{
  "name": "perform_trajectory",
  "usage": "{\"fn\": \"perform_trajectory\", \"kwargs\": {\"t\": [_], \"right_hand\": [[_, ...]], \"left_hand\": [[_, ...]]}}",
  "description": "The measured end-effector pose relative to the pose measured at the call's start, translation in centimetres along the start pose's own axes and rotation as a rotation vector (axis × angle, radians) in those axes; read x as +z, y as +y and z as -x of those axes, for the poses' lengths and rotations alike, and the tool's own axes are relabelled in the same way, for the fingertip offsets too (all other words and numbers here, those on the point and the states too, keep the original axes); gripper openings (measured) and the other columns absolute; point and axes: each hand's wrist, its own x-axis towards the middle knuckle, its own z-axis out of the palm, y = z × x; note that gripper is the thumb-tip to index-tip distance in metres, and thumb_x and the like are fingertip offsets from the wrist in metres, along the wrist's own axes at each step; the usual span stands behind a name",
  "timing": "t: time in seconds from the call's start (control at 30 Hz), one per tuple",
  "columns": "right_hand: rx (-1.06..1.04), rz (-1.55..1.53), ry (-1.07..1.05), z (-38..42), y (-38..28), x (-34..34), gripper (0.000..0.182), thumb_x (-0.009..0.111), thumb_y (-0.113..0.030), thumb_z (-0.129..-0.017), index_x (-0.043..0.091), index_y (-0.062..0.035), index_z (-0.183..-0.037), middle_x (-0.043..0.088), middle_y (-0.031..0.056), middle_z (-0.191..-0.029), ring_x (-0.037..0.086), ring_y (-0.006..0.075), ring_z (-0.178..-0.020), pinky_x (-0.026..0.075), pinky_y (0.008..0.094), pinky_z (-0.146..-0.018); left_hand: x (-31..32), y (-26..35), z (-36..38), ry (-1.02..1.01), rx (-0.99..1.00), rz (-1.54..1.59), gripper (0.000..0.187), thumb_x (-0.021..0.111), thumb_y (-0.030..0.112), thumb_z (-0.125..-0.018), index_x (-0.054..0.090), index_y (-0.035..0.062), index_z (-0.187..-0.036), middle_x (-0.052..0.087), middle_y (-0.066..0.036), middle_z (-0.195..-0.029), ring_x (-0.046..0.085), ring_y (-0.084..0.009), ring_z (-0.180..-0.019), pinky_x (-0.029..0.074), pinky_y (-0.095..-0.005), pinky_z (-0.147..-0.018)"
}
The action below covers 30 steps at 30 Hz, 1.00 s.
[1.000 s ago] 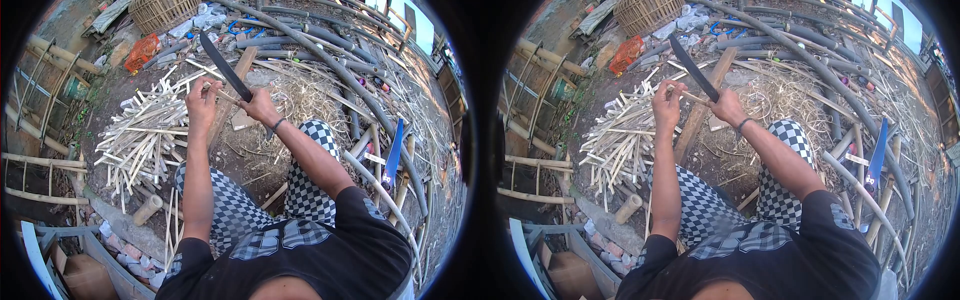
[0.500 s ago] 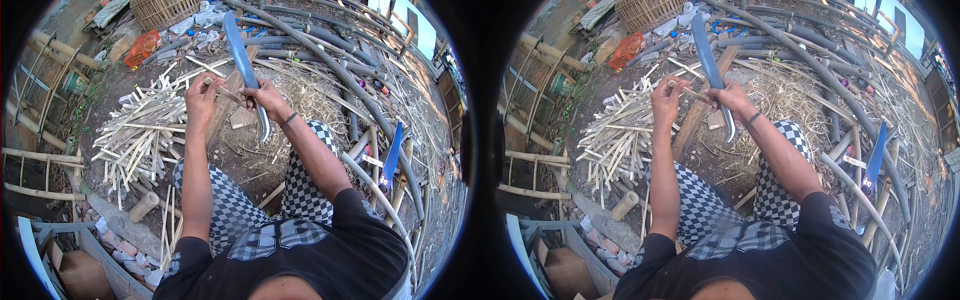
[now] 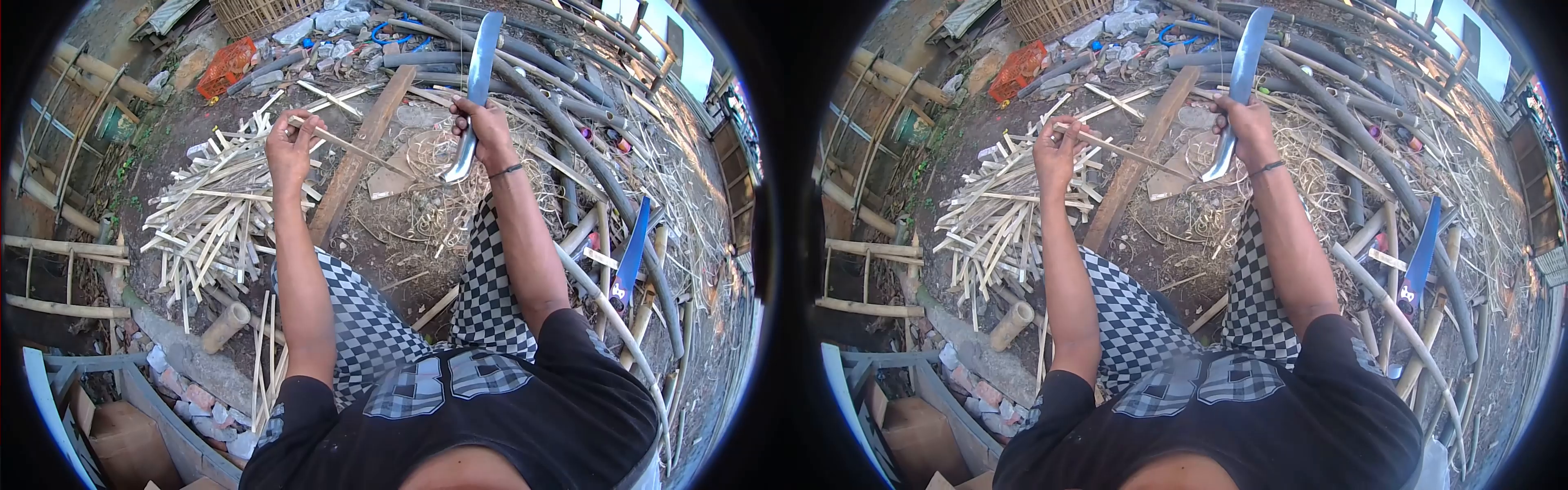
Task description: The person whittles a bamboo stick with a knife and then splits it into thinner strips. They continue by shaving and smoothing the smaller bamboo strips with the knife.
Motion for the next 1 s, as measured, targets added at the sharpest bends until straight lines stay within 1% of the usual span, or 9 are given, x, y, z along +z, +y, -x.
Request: {"fn": "perform_trajectory", "kwargs": {"t": [0.2, 0.27, 0.37, 0.4, 0.47, 0.5, 0.6, 0.7, 1.0], "right_hand": [[-0.204, 0.694, 0.170, -0.1, 0.3, -0.8, 0.030, 0.074, -0.024, -0.087, 0.061, 0.0031, -0.092, 0.063, 0.0069, -0.061, 0.055, 0.0117, -0.043, 0.045, 0.0267, -0.040], [-0.321, 0.747, 0.203, -0.4, 1.1, -0.7, 0.035, 0.075, -0.029, -0.086, 0.063, 0.0035, -0.092, 0.063, 0.0090, -0.058, 0.057, 0.0138, -0.042, 0.046, 0.0294, -0.041], [-0.671, 0.936, 0.298, 1.0, 0.8, 0.6, 0.036, 0.073, -0.035, -0.086, 0.067, 0.0002, -0.091, 0.064, 0.0113, -0.061, 0.062, 0.0171, -0.049, 0.048, 0.0352, -0.050], [-0.673, 0.935, 0.297, 1.5, 0.4, 1.1, 0.036, 0.073, -0.035, -0.086, 0.067, 0.0002, -0.091, 0.064, 0.0113, -0.061, 0.062, 0.0171, -0.049, 0.048, 0.0352, -0.050], [-0.633, 0.859, 0.242, 2.4, -0.1, 1.8, 0.034, 0.073, -0.031, -0.084, 0.067, 0.0010, -0.093, 0.067, 0.0171, -0.072, 0.067, 0.0323, -0.070, 0.050, 0.0413, -0.067], [-0.634, 0.858, 0.242, 2.5, 0.0, 2.0, 0.034, 0.073, -0.031, -0.084, 0.067, 0.0010, -0.093, 0.067, 0.0171, -0.072, 0.067, 0.0323, -0.070, 0.050, 0.0413, -0.067], [-0.546, 0.948, 0.154, 3.2, 0.3, 2.6, 0.037, 0.072, -0.034, -0.087, 0.067, 0.0010, -0.098, 0.067, 0.0132, -0.069, 0.065, 0.0252, -0.058, 0.050, 0.0378, -0.056], [-0.162, 0.592, -0.126, 4.3, 0.9, 3.8, 0.050, 0.066, -0.042, -0.091, 0.062, 0.0004, -0.117, 0.064, 0.0061, -0.065, 0.054, 0.0107, -0.041, 0.042, 0.0257, -0.036], [-0.078, 0.690, -0.351, 5.9, 4.3, 5.8, 0.023, 0.047, -0.016, -0.100, 0.055, 0.0019, -0.112, 0.060, 0.0049, -0.059, 0.059, 0.0134, -0.045, 0.046, 0.0273, -0.040]], "left_hand": [[-0.3, 0.2, 0.2, -0.090, -0.021, -0.060, 0.024, 0.068, 0.015, -0.092, 0.059, 0.0053, -0.112, 0.070, -0.007, -0.094, 0.069, -0.0145, -0.091, 0.055, -0.0271, -0.078], [0.0, 0.5, 0.5, -0.115, -0.025, -0.066, 0.025, 0.068, 0.015, -0.092, 0.059, 0.0054, -0.114, 0.070, -0.006, -0.095, 0.068, -0.0139, -0.092, 0.055, -0.0268, -0.079], [0.2, 1.3, 0.9, -0.179, 0.012, -0.071, 0.028, 0.068, 0.016, -0.093, 0.058, 0.0039, -0.117, 0.070, -0.006, -0.096, 0.068, -0.0139, -0.093, 0.054, -0.0269, -0.080], [0.2, 1.3, 0.9, -0.198, 0.041, -0.088, 0.029, 0.069, 0.015, -0.092, 0.059, 0.0029, -0.116, 0.070, -0.006, -0.097, 0.068, -0.0136, -0.093, 0.054, -0.0265, -0.080], [0.2, 1.4, 1.0, -0.217, 0.070, -0.105, 0.030, 0.069, 0.014, -0.091, 0.059, 0.0019, -0.116, 0.070, -0.006, -0.097, 0.067, -0.0132, -0.093, 0.054, -0.0261, -0.080], [0.1, 1.3, 1.0, -0.200, 0.025, -0.109, 0.028, 0.070, 0.014, -0.091, 0.061, 0.0013, -0.114, 0.070, -0.006, -0.096, 0.067, -0.0126, -0.092, 0.055, -0.0259, -0.078], [0.2, 1.0, 0.9, -0.112, -0.017, -0.135, 0.024, 0.071, 0.013, -0.090, 0.064, 0.0005, -0.109, 0.069, -0.006, -0.096, 0.066, -0.0111, -0.089, 0.057, -0.0255, -0.074], [0.5, 1.1, 0.9, -0.002, 0.009, -0.198, 0.021, 0.071, 0.014, -0.090, 0.065, -0.0003, -0.105, 0.069, -0.006, -0.094, 0.066, -0.0100, -0.085, 0.058, -0.0257, -0.071], [1.9, 1.0, 1.1, 0.001, 0.140, -0.188, 0.019, 0.068, 0.015, -0.092, 0.065, -0.0032, -0.096, 0.069, -0.007, -0.080, 0.066, -0.0127, -0.071, 0.057, -0.0275, -0.069]]}}
